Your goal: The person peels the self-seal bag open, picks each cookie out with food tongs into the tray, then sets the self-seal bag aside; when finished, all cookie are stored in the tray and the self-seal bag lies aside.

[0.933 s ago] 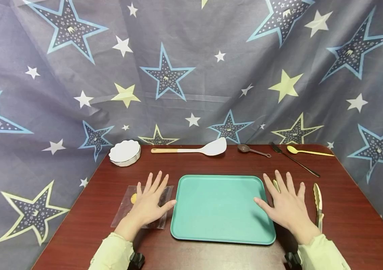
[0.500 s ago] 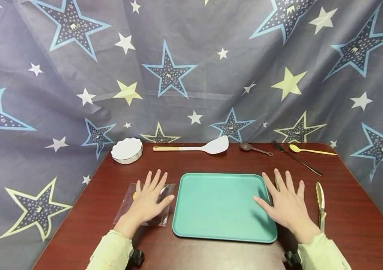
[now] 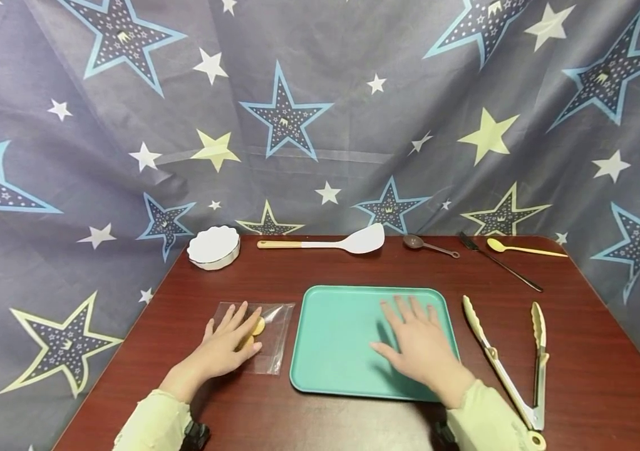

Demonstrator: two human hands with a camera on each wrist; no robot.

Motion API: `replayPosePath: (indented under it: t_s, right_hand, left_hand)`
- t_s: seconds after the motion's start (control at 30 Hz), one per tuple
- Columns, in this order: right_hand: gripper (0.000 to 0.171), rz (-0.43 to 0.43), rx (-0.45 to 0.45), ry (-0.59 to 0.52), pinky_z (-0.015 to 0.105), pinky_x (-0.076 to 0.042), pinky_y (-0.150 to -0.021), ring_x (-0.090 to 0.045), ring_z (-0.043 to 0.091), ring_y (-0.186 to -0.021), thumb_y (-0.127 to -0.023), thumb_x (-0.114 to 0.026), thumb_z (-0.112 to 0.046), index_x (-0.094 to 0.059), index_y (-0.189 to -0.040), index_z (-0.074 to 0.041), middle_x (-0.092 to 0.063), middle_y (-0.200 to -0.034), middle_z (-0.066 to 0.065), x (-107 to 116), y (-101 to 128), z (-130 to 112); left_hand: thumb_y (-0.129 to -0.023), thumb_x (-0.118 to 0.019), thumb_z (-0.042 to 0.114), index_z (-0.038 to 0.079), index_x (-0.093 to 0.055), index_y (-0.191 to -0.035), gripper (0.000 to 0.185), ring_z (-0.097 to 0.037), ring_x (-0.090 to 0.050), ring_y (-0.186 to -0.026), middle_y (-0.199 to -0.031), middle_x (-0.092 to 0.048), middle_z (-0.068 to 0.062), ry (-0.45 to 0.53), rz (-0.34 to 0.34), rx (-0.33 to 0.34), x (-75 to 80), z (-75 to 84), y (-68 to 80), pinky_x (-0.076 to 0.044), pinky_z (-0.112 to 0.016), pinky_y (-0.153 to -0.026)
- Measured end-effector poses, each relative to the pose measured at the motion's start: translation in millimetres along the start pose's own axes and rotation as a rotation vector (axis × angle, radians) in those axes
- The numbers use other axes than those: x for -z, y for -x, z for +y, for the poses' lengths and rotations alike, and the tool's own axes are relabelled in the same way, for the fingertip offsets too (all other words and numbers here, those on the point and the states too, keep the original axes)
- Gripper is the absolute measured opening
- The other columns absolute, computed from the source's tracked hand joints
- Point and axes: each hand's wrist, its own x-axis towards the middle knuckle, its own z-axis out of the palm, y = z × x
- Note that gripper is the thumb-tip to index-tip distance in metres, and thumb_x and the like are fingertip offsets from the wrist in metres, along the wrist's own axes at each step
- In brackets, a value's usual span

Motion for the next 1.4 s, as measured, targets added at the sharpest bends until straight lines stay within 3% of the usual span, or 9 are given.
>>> replayPosePath:
  t_s: [0.13,0.27,0.4,0.5,0.63,0.9,1.07,1.2,1.4]
  right_hand:
    - [0.066,-0.041,0.118,-0.050,0.061,-0.037,-0.102,-0.049,0.046,-0.124,-0.087,-0.069,-0.045,-0.056,-0.135,-0.001,-0.055,-0.135,0.024,-10,-16,-36]
    - [0.061,-0.080,0.194,-0.180,0.052,-0.043,-0.101,-0.056,0.040,-0.118,-0.088,-0.069,-0.040,-0.058,-0.132,0.000,-0.059,-0.129,0.022,-26,-29,-70]
    - [0.052,-0.059,0.165,-0.293,0.045,-0.049,-0.094,-0.061,0.031,-0.110,-0.086,-0.071,-0.038,-0.063,-0.124,-0.004,-0.066,-0.118,0.014,-43,-39,-101]
    - [0.045,-0.004,0.116,-0.310,0.043,-0.051,-0.088,-0.061,0.027,-0.101,-0.083,-0.074,-0.039,-0.067,-0.114,-0.007,-0.065,-0.107,0.007,-51,-47,-119]
    - [0.046,0.017,0.116,-0.250,0.038,-0.050,-0.084,-0.057,0.022,-0.095,-0.078,-0.076,-0.046,-0.068,-0.106,-0.010,-0.061,-0.100,0.001,-60,-56,-141]
    - [0.056,-0.080,0.132,0.026,0.037,-0.050,-0.076,-0.060,0.020,-0.087,-0.075,-0.074,-0.062,-0.067,-0.107,-0.016,-0.065,-0.096,-0.001,-71,-61,-170]
    - [0.033,-0.062,0.182,0.135,0.033,-0.044,-0.068,-0.061,0.015,-0.076,-0.079,-0.075,-0.050,-0.071,-0.095,-0.022,-0.068,-0.089,-0.005,-75,-65,-178]
    - [0.012,-0.020,0.202,0.191,0.029,-0.037,-0.061,-0.059,0.013,-0.067,-0.081,-0.073,-0.034,-0.072,-0.084,-0.023,-0.068,-0.080,-0.006,-78,-67,-182]
    - [0.001,-0.013,0.209,0.148,0.028,-0.040,-0.058,-0.059,0.011,-0.065,-0.080,-0.073,-0.025,-0.072,-0.080,-0.024,-0.067,-0.077,-0.006,-78,-67,-183]
  left_hand:
    - [-0.092,-0.057,0.056,0.014,-0.028,-0.155,0.081,-0.041,-0.006,-0.147,-0.161,-0.012,-0.019,0.004,-0.067,0.015,-1.1,-2.3,3.1,-0.007,-0.072,-0.108]
    - [-0.091,-0.056,0.057,0.010,-0.028,-0.154,0.083,-0.041,-0.004,-0.147,-0.161,-0.011,-0.020,0.003,-0.076,0.009,-3.3,-4.2,4.3,-0.007,-0.071,-0.108]
    - [-0.090,-0.056,0.060,0.009,-0.027,-0.154,0.086,-0.041,-0.004,-0.147,-0.161,-0.011,-0.020,0.026,-0.068,0.014,-5.5,-6.6,5.8,-0.005,-0.071,-0.107]
    - [-0.090,-0.054,0.064,0.010,-0.025,-0.155,0.089,-0.040,-0.001,-0.147,-0.161,-0.009,-0.019,0.047,-0.073,0.029,-7.2,-6.6,2.2,-0.002,-0.072,-0.107]
    - [-0.089,-0.054,0.065,0.011,-0.023,-0.156,0.091,-0.039,0.001,-0.147,-0.162,-0.006,-0.017,0.059,-0.094,0.062,-8.7,-7.2,-0.1,-0.001,-0.072,-0.106]
    - [-0.087,-0.052,0.069,0.017,-0.017,-0.157,0.094,-0.035,0.008,-0.147,-0.163,-0.001,-0.013,0.060,-0.111,0.076,-21.0,-15.5,-3.7,0.001,-0.071,-0.107]
    - [-0.085,-0.054,0.070,0.014,-0.020,-0.157,0.097,-0.037,0.006,-0.147,-0.163,-0.003,-0.015,0.072,-0.066,0.050,-27.3,-20.5,-3.2,0.001,-0.072,-0.106]
    - [-0.085,-0.054,0.071,0.017,-0.017,-0.157,0.098,-0.036,0.008,-0.147,-0.163,-0.001,-0.013,0.075,-0.089,0.061,-24.6,-18.6,-3.0,0.002,-0.071,-0.107]
    - [-0.085,-0.055,0.069,0.017,-0.015,-0.157,0.097,-0.036,0.008,-0.147,-0.163,-0.001,-0.014,0.078,-0.110,0.065,-21.7,-16.2,-4.0,0.003,-0.071,-0.107]
